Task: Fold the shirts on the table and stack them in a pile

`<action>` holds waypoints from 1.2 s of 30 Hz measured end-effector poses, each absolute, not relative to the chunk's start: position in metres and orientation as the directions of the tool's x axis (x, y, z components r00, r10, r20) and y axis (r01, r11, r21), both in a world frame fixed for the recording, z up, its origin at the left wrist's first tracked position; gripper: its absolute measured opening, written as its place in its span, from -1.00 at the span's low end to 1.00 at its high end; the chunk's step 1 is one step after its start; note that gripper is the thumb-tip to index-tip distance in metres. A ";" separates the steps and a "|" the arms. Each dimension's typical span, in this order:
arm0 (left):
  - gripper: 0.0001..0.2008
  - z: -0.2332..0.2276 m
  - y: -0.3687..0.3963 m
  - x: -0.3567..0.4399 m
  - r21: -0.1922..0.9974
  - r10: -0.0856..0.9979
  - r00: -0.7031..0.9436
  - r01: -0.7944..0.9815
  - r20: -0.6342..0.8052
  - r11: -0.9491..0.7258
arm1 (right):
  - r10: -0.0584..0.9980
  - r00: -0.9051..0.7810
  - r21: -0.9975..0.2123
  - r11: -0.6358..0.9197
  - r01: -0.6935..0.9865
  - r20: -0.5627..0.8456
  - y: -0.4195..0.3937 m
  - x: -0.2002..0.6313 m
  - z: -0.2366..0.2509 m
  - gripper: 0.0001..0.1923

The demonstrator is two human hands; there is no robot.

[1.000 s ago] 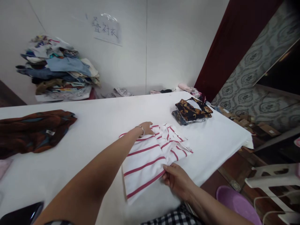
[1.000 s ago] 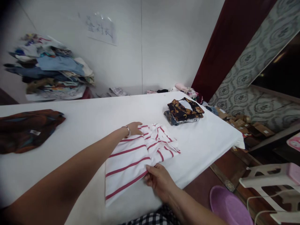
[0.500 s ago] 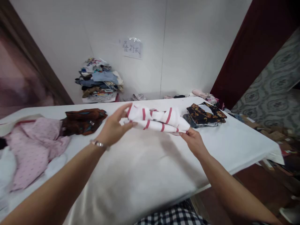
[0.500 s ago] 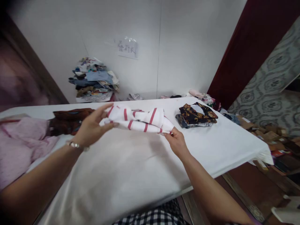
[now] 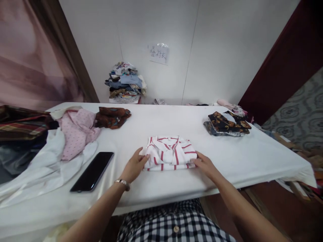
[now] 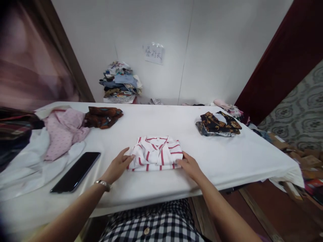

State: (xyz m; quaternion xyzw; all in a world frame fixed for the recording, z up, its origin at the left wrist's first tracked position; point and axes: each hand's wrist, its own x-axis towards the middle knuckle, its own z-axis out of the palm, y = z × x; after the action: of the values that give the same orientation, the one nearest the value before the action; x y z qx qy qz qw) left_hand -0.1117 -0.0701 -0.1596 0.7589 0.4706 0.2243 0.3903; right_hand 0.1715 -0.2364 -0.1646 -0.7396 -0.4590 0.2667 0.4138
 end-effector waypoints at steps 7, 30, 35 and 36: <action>-0.52 -0.162 -0.061 -0.080 0.728 0.915 0.400 0.609 0.060 -0.314 | 0.846 0.530 -0.735 -0.329 0.593 0.049 -0.211 0.171 -0.176 -0.48; -0.42 -0.173 -0.114 -0.038 0.091 0.208 0.919 0.188 0.335 -0.978 | 0.905 -0.068 -0.230 0.178 0.957 0.419 -0.223 0.135 -0.149 -0.46; -0.55 -0.171 -0.112 -0.046 0.140 0.163 0.940 0.126 0.300 -0.982 | 0.984 0.108 -0.254 -0.070 0.965 0.143 -0.232 0.145 -0.176 -0.51; -0.57 -0.170 -0.112 -0.049 0.149 0.160 0.938 0.118 0.308 -0.982 | 0.981 0.140 -0.267 -0.101 0.958 0.131 -0.236 0.146 -0.181 -0.51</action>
State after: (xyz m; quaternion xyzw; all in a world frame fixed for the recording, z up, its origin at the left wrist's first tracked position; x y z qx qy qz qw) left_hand -0.0489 -0.1117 -0.1697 0.9822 0.0708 0.1616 0.0641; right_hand 0.1463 -0.2363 -0.1811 -0.7408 -0.6546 0.0398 0.1451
